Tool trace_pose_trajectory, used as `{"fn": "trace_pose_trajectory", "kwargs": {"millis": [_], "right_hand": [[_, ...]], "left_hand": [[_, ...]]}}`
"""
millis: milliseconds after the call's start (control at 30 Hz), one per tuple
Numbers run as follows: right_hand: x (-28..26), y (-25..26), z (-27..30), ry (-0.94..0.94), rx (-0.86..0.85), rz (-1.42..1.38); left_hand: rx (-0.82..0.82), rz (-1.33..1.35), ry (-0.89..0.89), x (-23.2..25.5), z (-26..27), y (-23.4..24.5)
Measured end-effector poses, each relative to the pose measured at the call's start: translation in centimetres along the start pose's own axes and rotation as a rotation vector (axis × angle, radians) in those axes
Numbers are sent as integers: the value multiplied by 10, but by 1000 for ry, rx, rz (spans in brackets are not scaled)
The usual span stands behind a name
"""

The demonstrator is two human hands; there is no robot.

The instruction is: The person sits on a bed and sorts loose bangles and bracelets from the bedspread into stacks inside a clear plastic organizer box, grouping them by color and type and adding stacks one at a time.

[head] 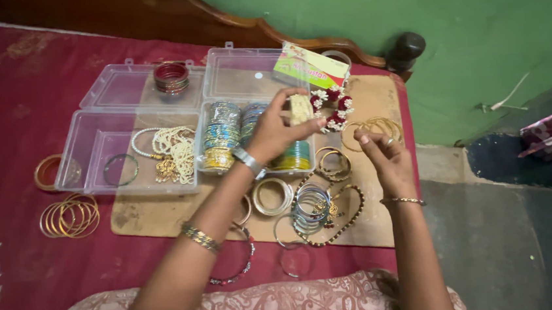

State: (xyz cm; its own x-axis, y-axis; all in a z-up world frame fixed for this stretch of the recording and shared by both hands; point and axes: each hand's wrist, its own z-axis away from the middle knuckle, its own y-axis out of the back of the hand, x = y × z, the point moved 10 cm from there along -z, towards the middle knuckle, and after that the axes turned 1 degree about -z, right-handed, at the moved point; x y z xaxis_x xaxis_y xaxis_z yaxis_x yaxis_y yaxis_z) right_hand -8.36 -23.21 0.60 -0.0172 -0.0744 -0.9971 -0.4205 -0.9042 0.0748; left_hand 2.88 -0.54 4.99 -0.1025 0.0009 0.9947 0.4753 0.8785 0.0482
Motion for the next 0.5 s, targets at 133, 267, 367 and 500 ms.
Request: {"fn": "trace_pose_trajectory", "kwargs": {"millis": [133,267,367,500], "right_hand": [[1,-24,4,110,-42,104],[-26,-53,12,235,-72,324],[-49,-82,2,383,-115,617],[-60,-136,-30,614,-167,1023]], "left_hand": [[98,64,67,-13,25,52],[223,191,184,-26,74,103],[292,263,184,-33,103,131],[383,383,170,-46,112,147]]}}
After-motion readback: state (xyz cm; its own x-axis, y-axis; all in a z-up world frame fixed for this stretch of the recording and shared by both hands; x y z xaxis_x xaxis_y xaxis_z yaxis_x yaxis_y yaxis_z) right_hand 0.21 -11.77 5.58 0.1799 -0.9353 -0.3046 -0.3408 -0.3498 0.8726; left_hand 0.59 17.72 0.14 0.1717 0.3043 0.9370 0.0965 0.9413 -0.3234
